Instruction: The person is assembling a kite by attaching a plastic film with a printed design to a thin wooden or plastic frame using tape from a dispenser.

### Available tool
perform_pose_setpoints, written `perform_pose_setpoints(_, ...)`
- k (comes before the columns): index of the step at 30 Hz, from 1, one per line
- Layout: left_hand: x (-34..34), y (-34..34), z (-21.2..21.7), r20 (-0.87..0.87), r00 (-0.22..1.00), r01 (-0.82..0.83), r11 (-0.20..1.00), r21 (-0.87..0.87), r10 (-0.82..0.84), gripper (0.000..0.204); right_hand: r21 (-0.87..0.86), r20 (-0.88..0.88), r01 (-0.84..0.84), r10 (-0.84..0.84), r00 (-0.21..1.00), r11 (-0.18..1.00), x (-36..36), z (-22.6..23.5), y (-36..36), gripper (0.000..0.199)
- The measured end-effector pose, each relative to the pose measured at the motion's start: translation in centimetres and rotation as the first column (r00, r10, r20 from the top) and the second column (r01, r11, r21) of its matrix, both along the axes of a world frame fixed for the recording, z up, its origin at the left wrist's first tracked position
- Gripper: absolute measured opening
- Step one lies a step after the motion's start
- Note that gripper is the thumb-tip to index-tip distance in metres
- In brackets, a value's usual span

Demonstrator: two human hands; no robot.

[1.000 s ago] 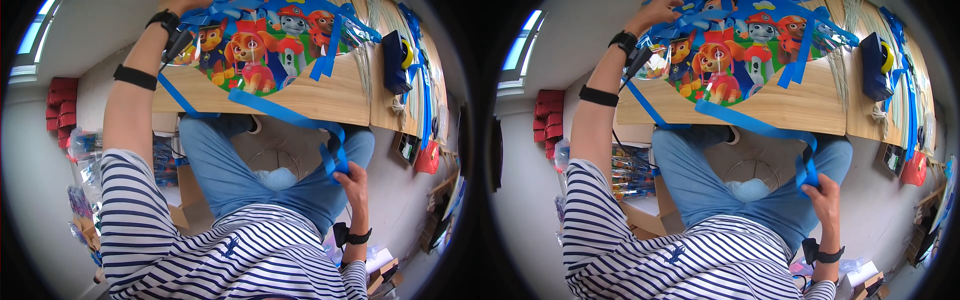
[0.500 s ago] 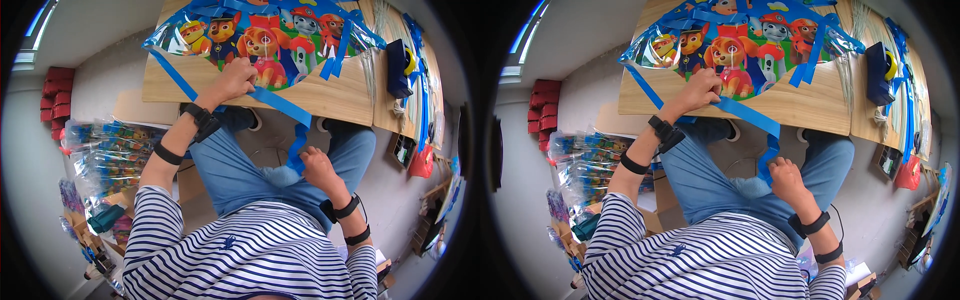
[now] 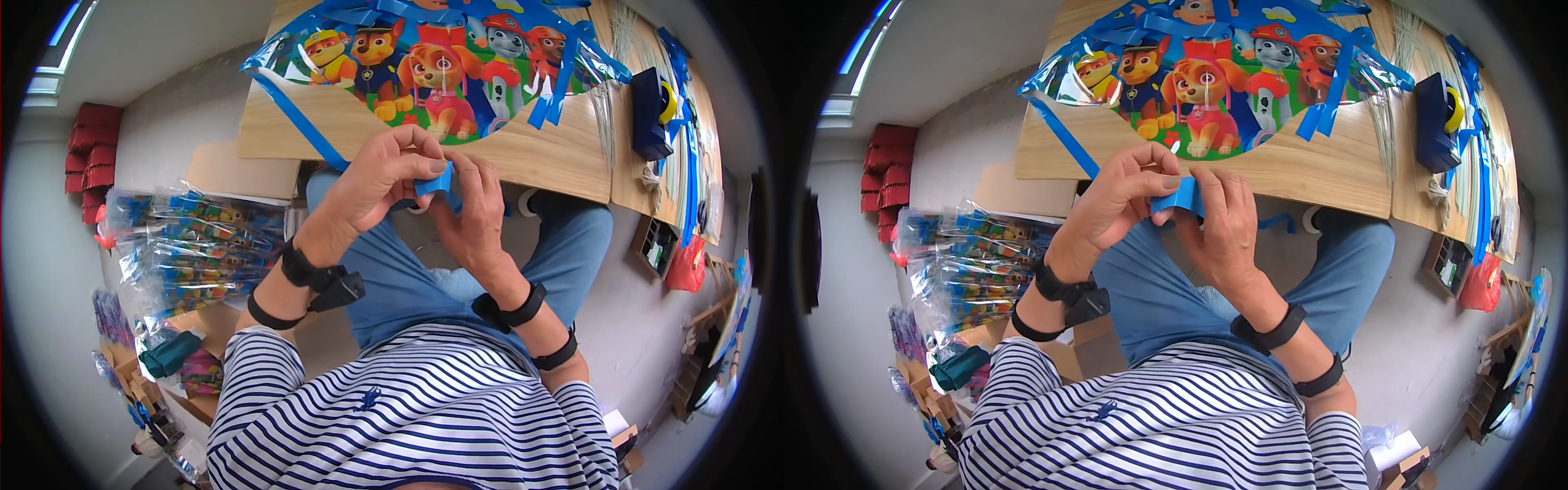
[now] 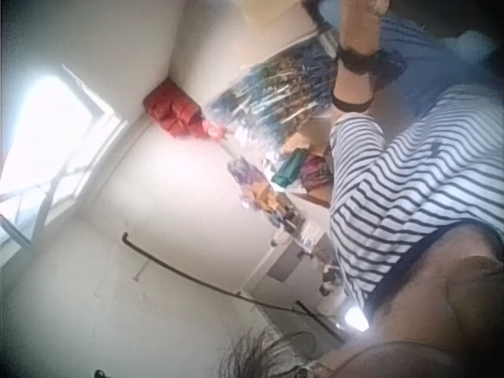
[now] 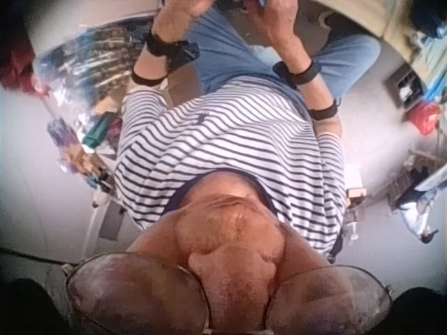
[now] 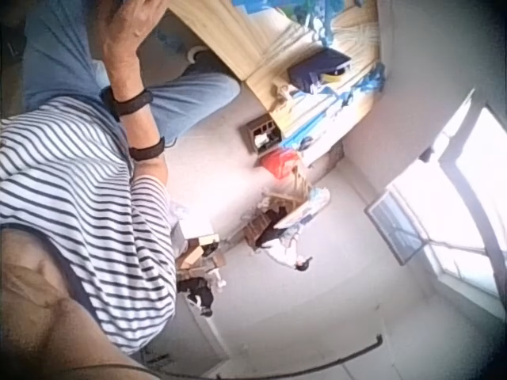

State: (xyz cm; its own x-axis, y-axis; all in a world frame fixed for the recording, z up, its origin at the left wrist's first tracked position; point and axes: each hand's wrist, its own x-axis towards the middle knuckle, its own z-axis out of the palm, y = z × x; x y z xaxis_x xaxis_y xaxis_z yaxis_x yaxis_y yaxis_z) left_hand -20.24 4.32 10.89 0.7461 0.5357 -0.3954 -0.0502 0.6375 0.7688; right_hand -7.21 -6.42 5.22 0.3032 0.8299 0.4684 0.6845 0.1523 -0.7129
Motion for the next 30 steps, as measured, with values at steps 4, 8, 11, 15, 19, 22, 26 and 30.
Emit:
perform_pose_setpoints(4, -1.4, -0.8, 1.2, 0.093, 0.989, -0.115, 0.992, -0.043, 0.119, 0.017, 0.013, -0.075, -0.045, 0.046, 0.996, 0.999, -0.5, 0.2, 0.2, 0.033)
perform_pose_setpoints(8, -2.1, -1.2, 1.6, 0.151, 0.919, -0.374, 0.927, 0.030, 0.365, 0.023, -0.216, -0.744, -0.304, 0.046, 0.667, 0.928, -0.6, 1.3, 0.4, 0.010)
perform_pose_setpoints(11, -2.5, -1.6, -1.2, 0.128, 0.893, -0.450, 0.844, 0.293, 0.432, 0.025, -0.255, -0.963, -0.526, -0.165, 0.213, 0.811, 0.1, -1.5, 1.3, 0.022)
perform_pose_setpoints(15, -2.1, -3.1, -6.1, -0.295, 0.878, 0.034, 0.566, 0.824, 0.376, 0.026, -0.412, -0.900, -0.595, -0.412, 0.144, 0.691, 0.8, -7.5, 2.2, 0.019)
perform_pose_setpoints(19, -0.8, -3.6, -8.9, -0.275, 0.862, 0.190, 0.231, 0.954, 0.427, 0.028, -0.361, -0.843, -0.594, -0.524, -0.121, 0.719, 0.7, -9.4, 2.6, 0.023)
perform_pose_setpoints(22, 0.1, -2.9, -9.9, -0.293, 0.882, 0.237, 0.191, 0.953, 0.369, 0.032, -0.240, -0.874, -0.588, -0.435, -0.215, 0.772, 0.3, -8.7, 2.8, 0.023)
perform_pose_setpoints(26, 1.0, -1.5, -10.8, -0.334, 0.864, 0.358, 0.005, 0.934, 0.376, 0.034, -0.248, -0.883, -0.609, -0.435, -0.178, 0.753, -0.1, -9.3, 2.8, 0.023)
perform_pose_setpoints(30, 1.5, -1.0, -11.3, -0.373, 0.850, 0.395, 0.018, 0.919, 0.371, 0.036, -0.234, -0.903, -0.602, -0.400, -0.157, 0.764, -0.3, -10.7, 2.3, 0.018)
